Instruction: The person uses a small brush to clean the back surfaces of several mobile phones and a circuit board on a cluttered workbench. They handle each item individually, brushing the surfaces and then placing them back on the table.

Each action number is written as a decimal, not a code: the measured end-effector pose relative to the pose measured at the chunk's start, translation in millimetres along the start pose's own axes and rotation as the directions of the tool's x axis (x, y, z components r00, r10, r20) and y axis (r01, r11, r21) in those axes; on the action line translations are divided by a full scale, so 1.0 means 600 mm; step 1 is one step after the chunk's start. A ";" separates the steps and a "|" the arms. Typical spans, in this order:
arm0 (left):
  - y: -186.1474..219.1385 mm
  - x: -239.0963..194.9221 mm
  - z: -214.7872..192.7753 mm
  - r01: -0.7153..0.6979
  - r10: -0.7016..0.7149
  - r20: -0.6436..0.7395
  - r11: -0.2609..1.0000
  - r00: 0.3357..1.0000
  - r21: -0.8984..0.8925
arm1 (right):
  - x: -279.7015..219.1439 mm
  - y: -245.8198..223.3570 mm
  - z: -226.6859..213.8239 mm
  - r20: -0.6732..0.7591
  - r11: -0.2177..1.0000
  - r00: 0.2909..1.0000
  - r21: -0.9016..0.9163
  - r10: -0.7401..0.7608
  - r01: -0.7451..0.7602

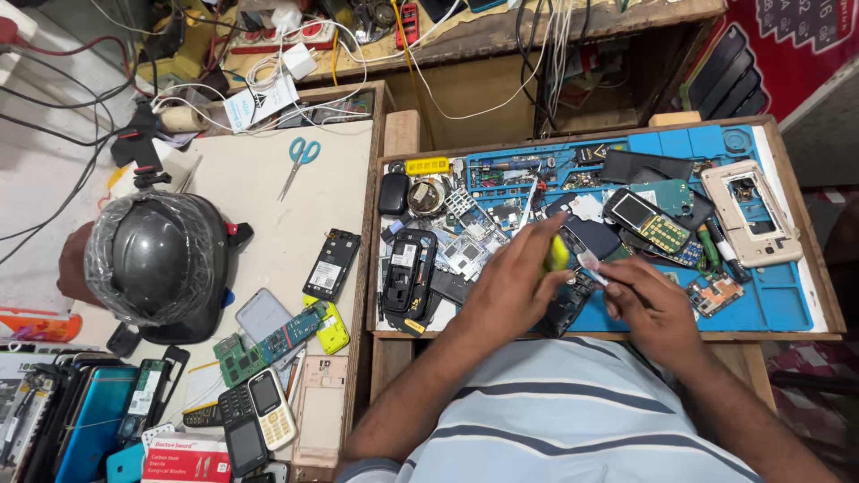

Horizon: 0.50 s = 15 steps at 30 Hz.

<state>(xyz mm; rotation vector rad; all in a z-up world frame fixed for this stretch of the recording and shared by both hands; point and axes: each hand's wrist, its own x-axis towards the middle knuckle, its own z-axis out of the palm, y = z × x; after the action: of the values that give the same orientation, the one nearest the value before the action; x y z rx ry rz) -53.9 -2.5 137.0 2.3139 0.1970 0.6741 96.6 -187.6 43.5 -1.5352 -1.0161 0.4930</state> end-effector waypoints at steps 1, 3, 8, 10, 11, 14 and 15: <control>-0.001 0.004 0.001 0.003 -0.002 0.011 0.990 1.000 -0.144 | -0.001 0.003 0.001 0.013 1.000 1.000 0.032 0.001 -0.002; -0.013 0.011 0.017 0.241 -0.228 0.082 0.934 0.970 -0.265 | -0.001 0.011 0.002 0.007 0.997 0.998 -0.036 -0.065 0.065; -0.084 0.000 0.107 0.333 -0.367 0.131 0.567 0.921 -0.753 | -0.006 0.022 0.001 -0.029 0.997 0.999 0.072 -0.025 0.027; -0.116 -0.004 0.141 0.371 -0.433 0.168 0.444 0.886 -0.815 | -0.002 0.019 0.000 -0.040 0.973 0.998 0.228 0.046 -0.036; -0.130 -0.006 0.155 0.369 -0.455 0.184 0.360 0.871 -0.857 | -0.001 0.016 0.000 -0.045 0.983 0.999 0.183 0.001 0.008; -0.158 -0.012 0.183 0.357 -0.517 0.224 0.172 0.826 -0.918 | 0.005 0.003 -0.003 -0.053 0.995 0.994 -0.005 -0.095 0.095; -0.163 -0.014 0.188 0.363 -0.538 0.226 0.163 0.812 -0.917 | 0.007 -0.002 -0.004 -0.060 0.990 0.993 -0.100 -0.102 0.096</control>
<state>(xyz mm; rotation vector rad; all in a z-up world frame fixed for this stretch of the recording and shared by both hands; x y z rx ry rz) 2.2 0.1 -1.8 0.9109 0.4223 0.4301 100.1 -185.7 46.0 -1.5673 -1.0734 0.3263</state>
